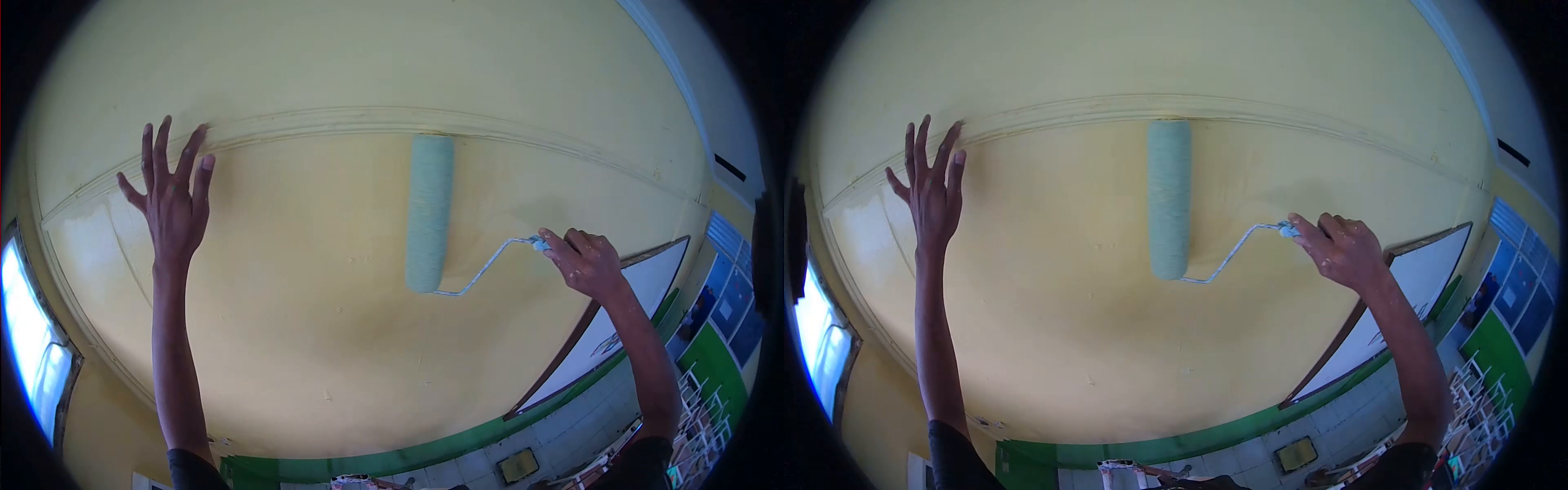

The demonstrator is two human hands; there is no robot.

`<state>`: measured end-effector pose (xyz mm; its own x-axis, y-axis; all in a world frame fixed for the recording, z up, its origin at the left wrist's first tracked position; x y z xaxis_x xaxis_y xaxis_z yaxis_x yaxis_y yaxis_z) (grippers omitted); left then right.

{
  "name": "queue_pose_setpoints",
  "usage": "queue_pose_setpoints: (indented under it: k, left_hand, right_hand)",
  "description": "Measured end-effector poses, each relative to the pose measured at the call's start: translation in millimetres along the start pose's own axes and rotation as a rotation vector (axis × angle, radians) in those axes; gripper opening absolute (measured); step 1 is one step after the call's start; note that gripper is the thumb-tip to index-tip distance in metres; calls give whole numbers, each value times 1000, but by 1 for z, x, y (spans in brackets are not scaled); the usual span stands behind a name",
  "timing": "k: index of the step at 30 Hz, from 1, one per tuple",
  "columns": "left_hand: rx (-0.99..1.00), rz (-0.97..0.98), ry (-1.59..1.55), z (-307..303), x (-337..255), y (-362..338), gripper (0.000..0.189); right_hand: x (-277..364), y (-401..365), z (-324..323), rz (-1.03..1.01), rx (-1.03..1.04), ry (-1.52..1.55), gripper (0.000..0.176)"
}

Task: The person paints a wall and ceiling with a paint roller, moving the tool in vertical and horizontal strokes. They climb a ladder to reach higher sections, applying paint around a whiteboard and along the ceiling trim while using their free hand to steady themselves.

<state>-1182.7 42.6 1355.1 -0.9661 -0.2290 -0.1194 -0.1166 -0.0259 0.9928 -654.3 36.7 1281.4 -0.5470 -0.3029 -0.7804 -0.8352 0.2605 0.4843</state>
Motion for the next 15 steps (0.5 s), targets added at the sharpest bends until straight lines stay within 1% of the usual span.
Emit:
queue_pose_setpoints:
  k: [3, 5, 6, 8, 12, 14, 15]
  left_hand:
    - [5, 0, 11, 3, 2, -1, 44]
    - [6, 2, 26, 2, 2, -1, 44]
    - [9, 3, 39, 1, 2, -2, 44]
    - [10, 5, 47, 2, 2, -2, 44]
    - [12, -7, 58, 5, 2, -2, 46]
    - [17, -12, 42, 7, 4, -1, 47]
    - [22, -19, 27, 8, 5, -2, 48]
  right_hand:
    - [-21, -38, 5, 18, -33, 3, 43]
    - [-37, -73, 11, 86, 32, -10, 40]
    - [-42, -89, 12, 84, 36, -5, 40]
    - [-55, -123, 14, 205, 80, 46, 37]
    - [-57, -186, 23, 295, 150, -1, 35]
    - [-52, -218, 37, 450, 155, 107, 34]
    - [-41, -228, 43, 452, 156, 104, 34]
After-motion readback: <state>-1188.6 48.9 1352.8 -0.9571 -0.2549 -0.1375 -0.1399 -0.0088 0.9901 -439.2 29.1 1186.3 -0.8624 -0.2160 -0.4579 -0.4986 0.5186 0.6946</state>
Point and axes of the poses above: each hand's wrist, its own y-axis towards the middle knuckle, its own z-axis out of the palm, x = y × z, the point moved 6 cm from there along y, towards the middle knuckle, and after that the axes turned 12 degrees about -z, right-handed, at the moved point
